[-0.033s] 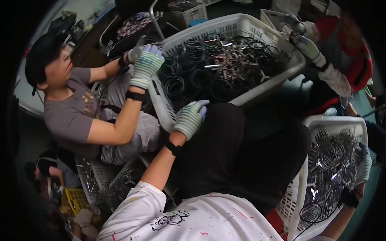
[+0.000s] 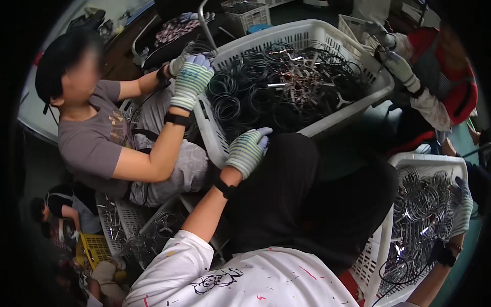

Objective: The recorder is sorting and assembling various metal spring and clip components from large plastic baskets into smaller organized batches.

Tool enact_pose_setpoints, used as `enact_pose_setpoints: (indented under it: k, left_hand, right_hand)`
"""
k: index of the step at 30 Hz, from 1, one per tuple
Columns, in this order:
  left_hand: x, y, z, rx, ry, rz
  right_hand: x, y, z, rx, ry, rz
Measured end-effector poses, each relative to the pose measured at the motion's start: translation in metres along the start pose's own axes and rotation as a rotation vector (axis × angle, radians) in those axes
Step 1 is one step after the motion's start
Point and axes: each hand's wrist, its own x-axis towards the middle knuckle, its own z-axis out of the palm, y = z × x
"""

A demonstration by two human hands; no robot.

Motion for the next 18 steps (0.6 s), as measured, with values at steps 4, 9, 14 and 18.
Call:
enact_pose_setpoints:
  k: [4,9,14,18]
  left_hand:
    - [-0.018,-0.017,-0.012,-0.006,0.084,-0.033]
    - [-0.01,-0.032,-0.012,-0.045,0.0,-0.017]
    - [0.027,-0.031,-0.024,0.018,-0.175,0.08]
    - [0.077,-0.037,-0.041,0.248,-0.162,0.113]
  right_hand:
    - [-0.103,-0.067,0.271,-0.174,-0.532,-0.326]
    - [-0.167,-0.074,0.468,-0.433,-0.78,-0.327]
    - [-0.179,-0.035,0.569,-0.445,-0.979,-0.26]
    - [-0.181,0.003,0.609,-0.5,-1.113,-0.174]
